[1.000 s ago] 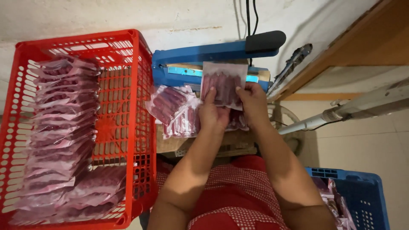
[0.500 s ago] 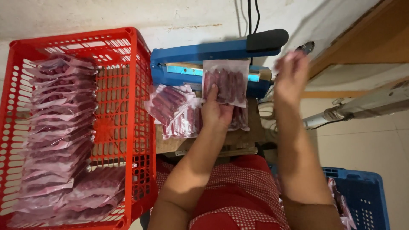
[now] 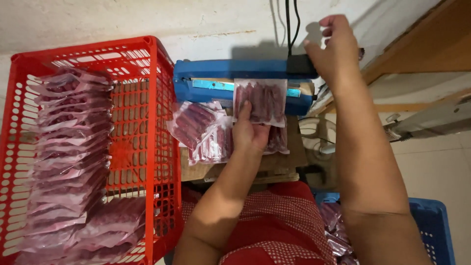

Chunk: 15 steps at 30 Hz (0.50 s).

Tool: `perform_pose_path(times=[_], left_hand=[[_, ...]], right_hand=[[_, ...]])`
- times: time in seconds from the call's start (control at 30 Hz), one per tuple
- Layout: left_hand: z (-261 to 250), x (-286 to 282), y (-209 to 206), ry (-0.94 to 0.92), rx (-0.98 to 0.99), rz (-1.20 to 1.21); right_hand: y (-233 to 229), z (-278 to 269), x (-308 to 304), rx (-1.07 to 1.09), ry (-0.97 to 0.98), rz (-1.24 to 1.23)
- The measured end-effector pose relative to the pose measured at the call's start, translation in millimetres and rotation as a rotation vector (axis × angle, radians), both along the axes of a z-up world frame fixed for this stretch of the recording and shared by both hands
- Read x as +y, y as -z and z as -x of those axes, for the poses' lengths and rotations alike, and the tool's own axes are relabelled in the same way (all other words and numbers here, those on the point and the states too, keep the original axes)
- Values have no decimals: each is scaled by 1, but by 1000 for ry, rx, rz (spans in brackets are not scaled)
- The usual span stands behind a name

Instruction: Sealing small plastic pouches containing food products using a manual impulse heat sealer.

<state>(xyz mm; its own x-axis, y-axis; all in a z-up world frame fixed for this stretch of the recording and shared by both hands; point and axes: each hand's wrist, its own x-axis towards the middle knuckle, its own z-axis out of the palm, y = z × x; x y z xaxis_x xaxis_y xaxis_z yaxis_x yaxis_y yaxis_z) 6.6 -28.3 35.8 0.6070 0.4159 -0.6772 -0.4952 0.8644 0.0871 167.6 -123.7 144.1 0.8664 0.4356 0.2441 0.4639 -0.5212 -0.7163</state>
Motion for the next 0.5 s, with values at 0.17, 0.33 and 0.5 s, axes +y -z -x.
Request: perform_pose_path(times=[0.17, 0.33, 0.5], left_hand=[[1, 1, -11, 0, 20, 9], [-3, 4, 6, -3, 57, 13], [-6, 4, 17, -8, 20, 22]], right_hand=[[51, -24, 3, -14, 0, 50], [66, -21, 6, 188, 37, 47], [80, -36, 7, 237, -13, -38]])
